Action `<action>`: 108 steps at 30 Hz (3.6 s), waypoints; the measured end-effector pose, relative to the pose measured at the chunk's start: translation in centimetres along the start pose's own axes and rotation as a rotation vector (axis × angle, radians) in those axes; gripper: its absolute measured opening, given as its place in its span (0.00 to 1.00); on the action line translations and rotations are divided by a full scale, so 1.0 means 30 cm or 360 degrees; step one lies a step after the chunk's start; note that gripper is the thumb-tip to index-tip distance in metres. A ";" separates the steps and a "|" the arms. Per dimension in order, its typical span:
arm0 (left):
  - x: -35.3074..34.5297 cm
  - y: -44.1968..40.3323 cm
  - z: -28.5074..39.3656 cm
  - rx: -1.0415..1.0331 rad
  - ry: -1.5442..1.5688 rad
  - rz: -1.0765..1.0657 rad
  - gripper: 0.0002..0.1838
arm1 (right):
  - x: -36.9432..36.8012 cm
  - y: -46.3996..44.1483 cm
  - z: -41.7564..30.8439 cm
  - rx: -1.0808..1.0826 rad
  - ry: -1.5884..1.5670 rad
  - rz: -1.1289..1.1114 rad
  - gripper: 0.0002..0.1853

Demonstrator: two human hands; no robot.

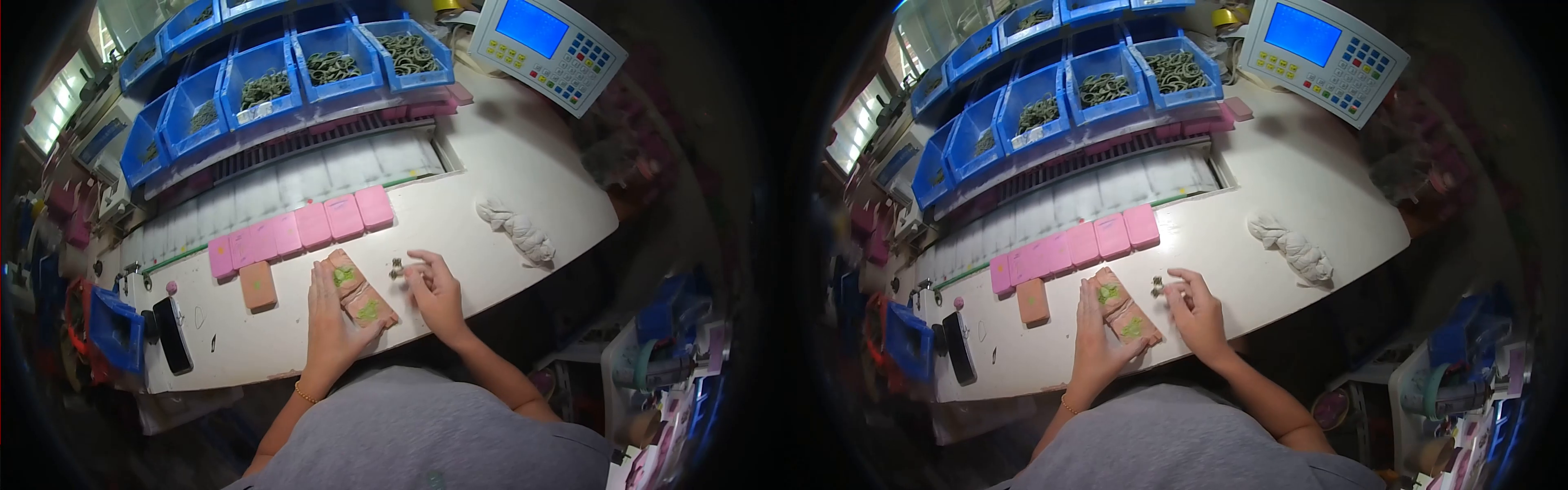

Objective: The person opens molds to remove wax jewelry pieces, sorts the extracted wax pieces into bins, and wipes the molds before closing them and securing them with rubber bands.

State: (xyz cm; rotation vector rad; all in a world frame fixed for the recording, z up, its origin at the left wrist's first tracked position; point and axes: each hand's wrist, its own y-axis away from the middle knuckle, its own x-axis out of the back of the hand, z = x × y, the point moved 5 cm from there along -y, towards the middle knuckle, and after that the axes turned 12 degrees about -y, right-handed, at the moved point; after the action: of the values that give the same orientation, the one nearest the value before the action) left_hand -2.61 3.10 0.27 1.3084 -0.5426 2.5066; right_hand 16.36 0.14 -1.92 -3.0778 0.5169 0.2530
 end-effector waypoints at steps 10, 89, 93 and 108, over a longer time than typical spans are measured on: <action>0.001 0.011 -0.030 0.0006 -0.0155 -0.0137 0.71 | 0.534 -0.210 -0.243 0.0280 0.1929 0.0071 0.30; 0.098 -0.197 -0.149 0.0198 0.0525 -0.0292 0.21 | -0.035 0.041 -0.105 0.0955 0.0436 0.0109 0.13; 0.018 -0.049 0.016 0.0489 0.1628 -0.0408 0.19 | -0.159 0.066 -0.158 0.1289 0.0390 -0.0160 0.17; 0.032 -0.041 0.035 0.0626 0.1909 -0.0136 0.12 | -0.204 0.089 -0.217 0.1347 0.0969 -0.0332 0.09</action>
State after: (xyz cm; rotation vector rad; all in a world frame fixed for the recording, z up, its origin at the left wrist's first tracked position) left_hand -1.91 3.80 1.85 -0.2537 0.2830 2.7906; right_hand 10.80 -0.64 5.54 -2.2804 0.2030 -0.7287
